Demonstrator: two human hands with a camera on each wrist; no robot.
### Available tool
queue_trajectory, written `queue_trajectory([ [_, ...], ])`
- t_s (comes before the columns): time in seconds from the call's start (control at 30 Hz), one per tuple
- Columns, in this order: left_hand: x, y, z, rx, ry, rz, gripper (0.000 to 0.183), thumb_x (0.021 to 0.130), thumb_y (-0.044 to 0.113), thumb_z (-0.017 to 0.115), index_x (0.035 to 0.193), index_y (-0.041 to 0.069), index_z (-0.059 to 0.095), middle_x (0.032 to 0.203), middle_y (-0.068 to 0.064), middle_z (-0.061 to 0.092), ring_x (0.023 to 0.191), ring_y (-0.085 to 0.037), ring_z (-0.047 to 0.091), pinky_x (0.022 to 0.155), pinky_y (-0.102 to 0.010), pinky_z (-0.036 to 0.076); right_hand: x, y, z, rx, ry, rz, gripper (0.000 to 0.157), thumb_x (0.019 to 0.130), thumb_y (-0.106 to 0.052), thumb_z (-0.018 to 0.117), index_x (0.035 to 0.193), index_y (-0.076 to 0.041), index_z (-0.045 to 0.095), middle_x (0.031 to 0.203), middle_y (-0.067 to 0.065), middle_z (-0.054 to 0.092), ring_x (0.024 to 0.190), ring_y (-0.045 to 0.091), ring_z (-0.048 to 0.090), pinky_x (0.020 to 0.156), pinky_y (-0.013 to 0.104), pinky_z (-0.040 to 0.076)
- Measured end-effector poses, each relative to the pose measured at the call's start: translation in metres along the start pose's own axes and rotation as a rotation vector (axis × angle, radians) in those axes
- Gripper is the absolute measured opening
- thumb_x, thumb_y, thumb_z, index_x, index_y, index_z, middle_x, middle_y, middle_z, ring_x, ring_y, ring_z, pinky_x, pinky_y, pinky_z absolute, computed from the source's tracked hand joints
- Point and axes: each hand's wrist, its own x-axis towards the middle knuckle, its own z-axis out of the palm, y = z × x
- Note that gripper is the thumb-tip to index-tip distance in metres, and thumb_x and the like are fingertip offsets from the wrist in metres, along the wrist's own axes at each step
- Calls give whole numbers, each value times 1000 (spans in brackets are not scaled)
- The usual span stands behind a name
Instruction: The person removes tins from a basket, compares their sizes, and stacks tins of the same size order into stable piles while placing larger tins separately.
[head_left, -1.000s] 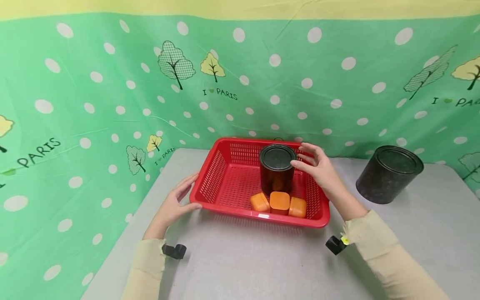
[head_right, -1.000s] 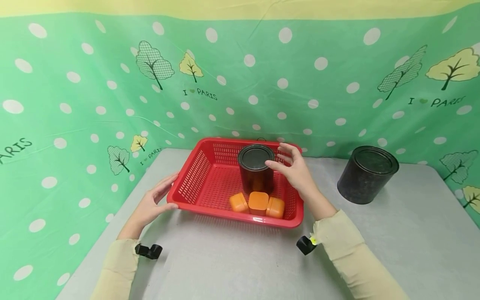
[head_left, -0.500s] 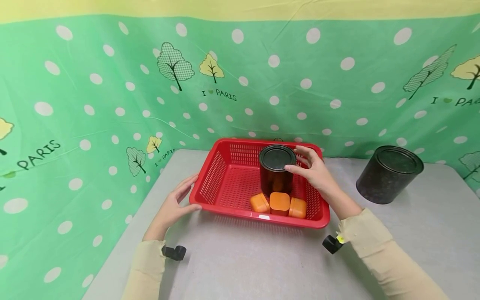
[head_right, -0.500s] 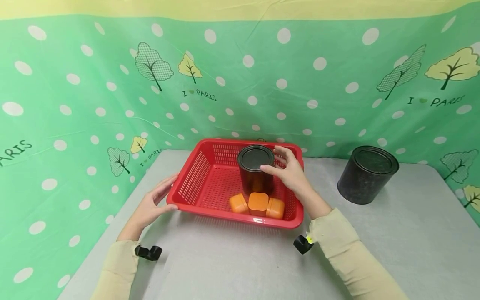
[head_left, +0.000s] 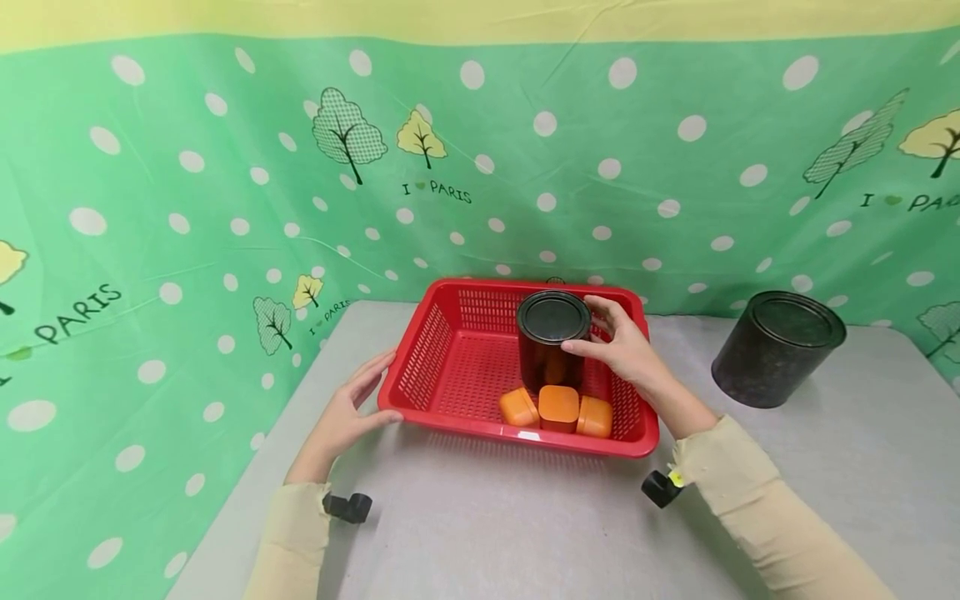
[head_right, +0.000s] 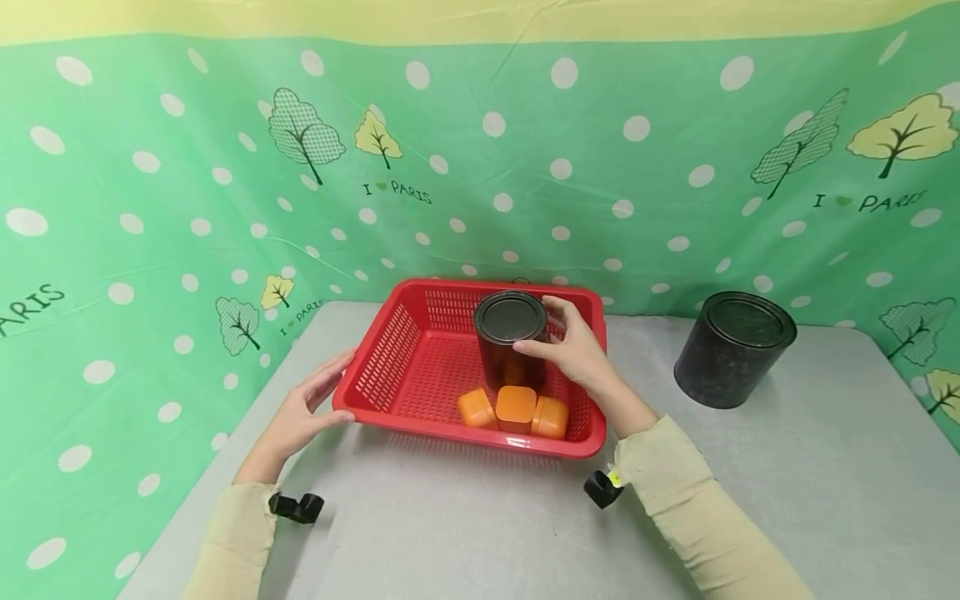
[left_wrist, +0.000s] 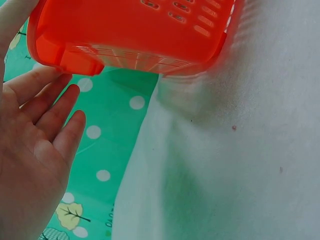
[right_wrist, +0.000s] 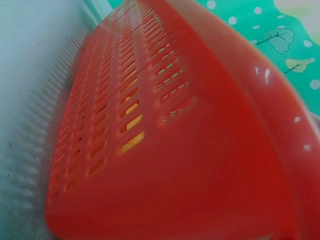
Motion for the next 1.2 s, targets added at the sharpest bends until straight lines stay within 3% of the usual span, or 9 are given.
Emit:
queue_trajectory([
  [0.1, 0, 0, 0, 0, 0, -10, 88, 78, 6, 84, 153, 15, 40, 163, -7, 33, 149, -6, 30, 115, -5, 29, 0, 1, 1, -6, -11, -8, 86, 89, -16, 75, 157, -7, 22, 161, 16, 29, 149, 36, 29, 125, 53, 27],
  [0.17, 0, 0, 0, -3, 2, -21, 88, 78, 7, 84, 153, 17, 40, 163, -5, 33, 149, -4, 30, 115, -5, 28, 1, 1, 1, -14, -14, -10, 86, 89, -16, 75, 156, -7, 23, 160, 17, 30, 148, 36, 31, 125, 55, 27],
  [0.37, 0, 0, 0, -1, 8, -32, 88, 77, 7, 84, 153, 18, 41, 163, -3, 34, 151, -23, 29, 115, -5, 29, 3, 3, 4, -28, -18, -33, 83, 88, -13, 76, 154, -5, 26, 156, 19, 35, 146, 38, 34, 124, 57, 28],
  [0.53, 1, -2, 0, 12, 7, -22, 87, 78, 7, 84, 153, 15, 41, 163, -7, 34, 151, -22, 30, 116, -6, 29, 6, 5, 7, -52, -15, -25, 86, 86, -13, 77, 154, -5, 25, 155, 19, 36, 145, 37, 35, 124, 57, 28],
  [0.77, 0, -1, 1, 28, 5, -33, 87, 78, 9, 84, 153, 16, 41, 162, -6, 34, 150, -30, 29, 117, -9, 30, 9, 10, 9, -133, 3, -21, 91, 83, -20, 81, 154, -7, 24, 153, 17, 40, 141, 35, 40, 120, 55, 36],
  [1.2, 0, -1, 0, 7, -1, -6, 87, 78, 7, 84, 153, 14, 40, 162, -8, 34, 151, -28, 28, 116, -6, 29, 6, 7, 11, -223, 69, -22, 90, 80, -28, 85, 149, -9, 31, 143, 14, 49, 128, 29, 51, 99, 36, 50],
])
